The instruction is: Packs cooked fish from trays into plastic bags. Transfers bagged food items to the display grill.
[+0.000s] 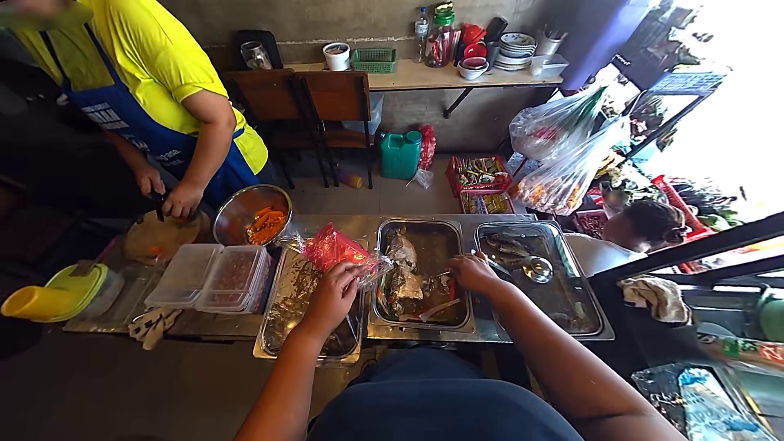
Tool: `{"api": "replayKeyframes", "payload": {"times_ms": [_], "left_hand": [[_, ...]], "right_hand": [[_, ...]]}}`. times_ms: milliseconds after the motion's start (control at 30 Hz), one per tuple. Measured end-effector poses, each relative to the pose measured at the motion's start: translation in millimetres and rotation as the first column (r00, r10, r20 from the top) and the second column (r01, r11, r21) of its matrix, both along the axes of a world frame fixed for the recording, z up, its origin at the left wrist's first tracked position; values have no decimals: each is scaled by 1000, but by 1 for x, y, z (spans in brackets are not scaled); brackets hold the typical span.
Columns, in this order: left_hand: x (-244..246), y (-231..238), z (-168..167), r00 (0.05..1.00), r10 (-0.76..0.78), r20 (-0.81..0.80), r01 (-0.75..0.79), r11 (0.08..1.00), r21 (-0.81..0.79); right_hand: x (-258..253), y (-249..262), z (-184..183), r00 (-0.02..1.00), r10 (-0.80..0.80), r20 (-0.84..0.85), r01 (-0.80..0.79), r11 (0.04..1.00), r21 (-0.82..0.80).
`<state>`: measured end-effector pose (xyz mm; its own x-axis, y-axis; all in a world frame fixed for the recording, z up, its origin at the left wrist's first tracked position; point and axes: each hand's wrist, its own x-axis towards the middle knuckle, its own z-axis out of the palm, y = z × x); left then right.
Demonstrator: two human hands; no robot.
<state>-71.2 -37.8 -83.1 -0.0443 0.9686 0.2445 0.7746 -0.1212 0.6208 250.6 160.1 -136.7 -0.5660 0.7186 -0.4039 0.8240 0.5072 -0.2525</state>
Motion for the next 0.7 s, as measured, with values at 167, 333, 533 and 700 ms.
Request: {"api": "replayKeyframes", "payload": {"times_ms": [167,333,533,700], "left_hand": [[3,1,2,1000,14,3,-14,1000,-7],[2,3,1,1000,15,12,-15,1000,-13],[1,2,2,991,63,120,-57,997,-53],[6,8,-2,988,102,115,-91,991,-93]], "right_hand": [[-19,-15,-10,999,18,-45,-17,1000,19],[-28,-25,-23,995,12,-99,-16,999,-45],[-7,-24,-20,987,-83,-137,79,996,-39],[20,-29,-4,956,-181,-231,181,983,-22]]}}
